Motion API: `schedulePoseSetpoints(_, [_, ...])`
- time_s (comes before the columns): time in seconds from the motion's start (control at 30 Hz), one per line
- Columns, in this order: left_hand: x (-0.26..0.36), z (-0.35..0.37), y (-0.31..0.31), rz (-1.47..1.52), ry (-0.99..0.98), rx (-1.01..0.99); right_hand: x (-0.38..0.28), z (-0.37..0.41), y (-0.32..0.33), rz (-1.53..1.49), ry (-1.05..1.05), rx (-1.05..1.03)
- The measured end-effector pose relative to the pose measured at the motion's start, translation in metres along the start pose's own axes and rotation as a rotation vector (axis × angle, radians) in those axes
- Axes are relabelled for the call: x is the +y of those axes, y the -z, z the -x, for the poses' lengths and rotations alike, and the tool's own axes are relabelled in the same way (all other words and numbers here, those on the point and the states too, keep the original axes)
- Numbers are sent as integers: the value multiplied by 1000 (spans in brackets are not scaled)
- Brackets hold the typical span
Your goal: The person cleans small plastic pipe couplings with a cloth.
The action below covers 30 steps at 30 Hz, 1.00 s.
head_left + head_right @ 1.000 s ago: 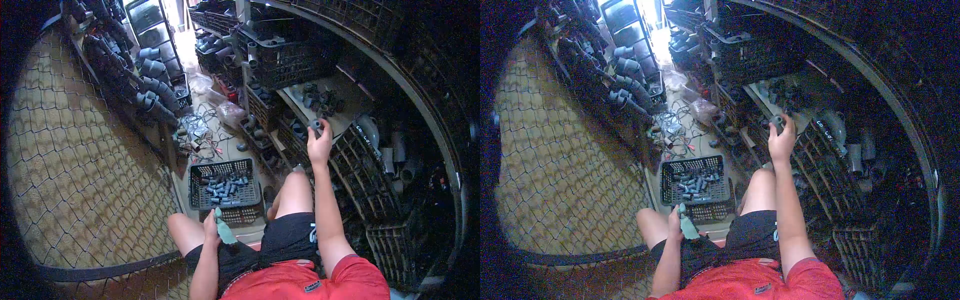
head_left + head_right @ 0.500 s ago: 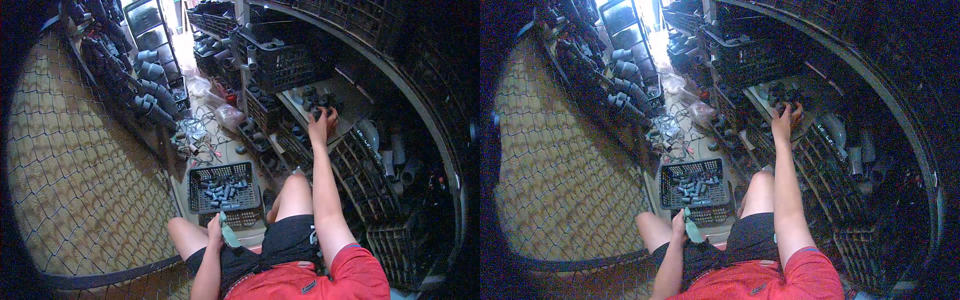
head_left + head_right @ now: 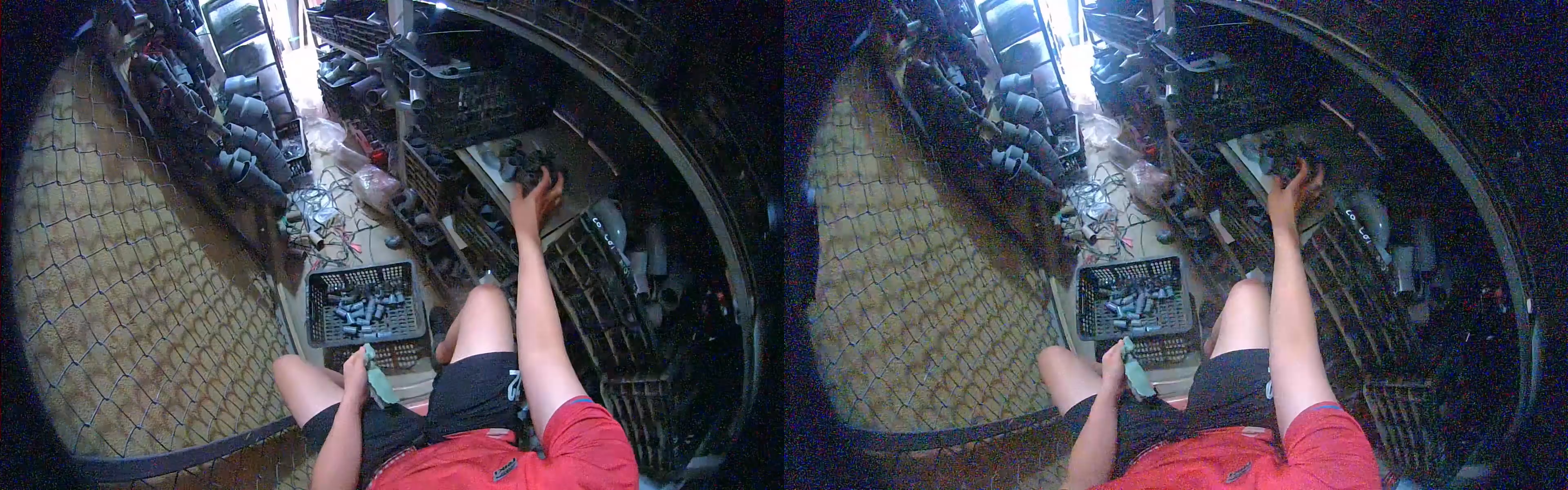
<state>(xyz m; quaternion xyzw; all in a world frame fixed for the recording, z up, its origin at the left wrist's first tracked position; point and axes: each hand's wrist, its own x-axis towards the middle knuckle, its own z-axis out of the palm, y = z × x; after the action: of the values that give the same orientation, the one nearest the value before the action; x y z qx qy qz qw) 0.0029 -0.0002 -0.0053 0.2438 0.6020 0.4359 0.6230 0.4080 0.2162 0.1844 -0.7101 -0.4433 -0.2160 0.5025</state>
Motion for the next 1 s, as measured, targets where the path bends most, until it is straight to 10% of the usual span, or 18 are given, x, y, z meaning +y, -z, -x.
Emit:
schedulePoseSetpoints(0.27, [68,2,12,585,178,-2,-39,31,16,-126,355,121])
schedulePoseSetpoints(0.43, [121,-74,59,835,-69,58,-51,145,-27,-339,528,-322])
schedulePoseSetpoints(0.53, [112,-123,78,413,-221,62,-59,206,-54,-353,487,-761])
schedulePoseSetpoints(0.67, [80,-168,85,103,-185,364,-22,302,-114,-347,387,-1281])
schedulePoseSetpoints(0.73, [85,-182,81,470,-91,379,-3,351,-142,-284,318,-1530])
schedulePoseSetpoints(1.0, [108,-211,78,531,-65,382,37,523,-217,87,311,-1982])
